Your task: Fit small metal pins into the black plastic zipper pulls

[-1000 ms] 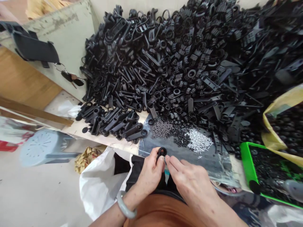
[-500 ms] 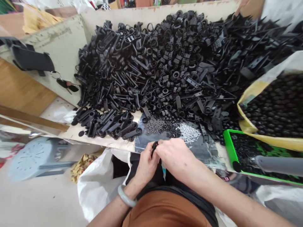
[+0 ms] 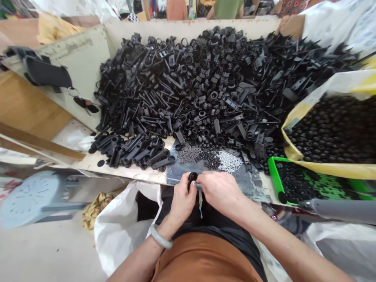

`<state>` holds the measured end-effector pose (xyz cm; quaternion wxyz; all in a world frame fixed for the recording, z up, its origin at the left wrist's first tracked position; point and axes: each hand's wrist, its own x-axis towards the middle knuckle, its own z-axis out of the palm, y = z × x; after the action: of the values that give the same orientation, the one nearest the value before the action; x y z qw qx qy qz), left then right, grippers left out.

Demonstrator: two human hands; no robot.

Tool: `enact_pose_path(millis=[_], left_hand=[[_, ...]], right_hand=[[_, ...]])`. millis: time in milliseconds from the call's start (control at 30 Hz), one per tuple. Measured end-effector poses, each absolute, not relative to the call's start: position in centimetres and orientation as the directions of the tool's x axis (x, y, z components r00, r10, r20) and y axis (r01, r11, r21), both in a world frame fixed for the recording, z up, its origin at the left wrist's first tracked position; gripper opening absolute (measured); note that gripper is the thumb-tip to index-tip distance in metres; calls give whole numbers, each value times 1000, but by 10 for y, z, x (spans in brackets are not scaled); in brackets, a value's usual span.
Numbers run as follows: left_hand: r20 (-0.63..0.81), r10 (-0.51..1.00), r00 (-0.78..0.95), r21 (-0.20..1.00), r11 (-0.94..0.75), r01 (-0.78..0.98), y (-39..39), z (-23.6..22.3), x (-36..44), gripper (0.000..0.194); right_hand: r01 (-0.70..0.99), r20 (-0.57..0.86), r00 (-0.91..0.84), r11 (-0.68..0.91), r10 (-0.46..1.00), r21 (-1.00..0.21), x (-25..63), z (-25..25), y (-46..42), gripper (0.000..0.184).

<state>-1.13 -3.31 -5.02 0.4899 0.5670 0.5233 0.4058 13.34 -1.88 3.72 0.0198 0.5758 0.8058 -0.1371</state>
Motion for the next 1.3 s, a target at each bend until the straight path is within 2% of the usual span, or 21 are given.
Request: enact_pose_path(millis=[67, 200, 367, 500, 567, 700, 767, 967, 1200, 1300], left_hand=[[-126, 976, 176, 989, 111, 93, -33, -53, -13, 20], [-232, 936, 266, 965, 256, -56, -31, -55, -17, 26], [-309, 898, 315, 922, 363, -132, -30, -50, -19, 34], [-371, 868, 330, 849, 461, -258, -32, -51, -19, 38], [-380, 865, 328, 841, 471, -267, -32, -52, -20, 39], [-387, 848, 362, 847, 482, -224, -33, -52, -23, 41], [-386, 840, 381, 852, 483, -201, -32, -50, -24, 42], [-397, 830, 392, 855, 490, -172, -30, -47, -25, 48], [-418, 820, 391, 853, 502, -143, -33, -51, -25, 45], [-420, 818, 393, 848, 508, -151, -33, -51, -24, 45]], right_hand=[[939, -201, -289, 236, 936, -251, 141, 36, -29, 27], [896, -121, -242, 174, 963, -408, 146, 21, -41, 30], [885, 19, -272, 258, 962, -388, 143, 10, -47, 31], [878, 26, -310, 297, 950, -376, 145, 8, -47, 32], [848, 13, -317, 289, 948, -444, 147, 5, -46, 33], [696, -23, -276, 183, 961, -694, 155, -3, -43, 31], [648, -39, -268, 149, 963, -747, 159, -5, -43, 30], [670, -13, -324, 220, 946, -709, 164, -2, -43, 34], [763, 14, -407, 349, 913, -544, 166, -1, -40, 37], [776, 32, -415, 372, 909, -509, 166, -1, -40, 37]])
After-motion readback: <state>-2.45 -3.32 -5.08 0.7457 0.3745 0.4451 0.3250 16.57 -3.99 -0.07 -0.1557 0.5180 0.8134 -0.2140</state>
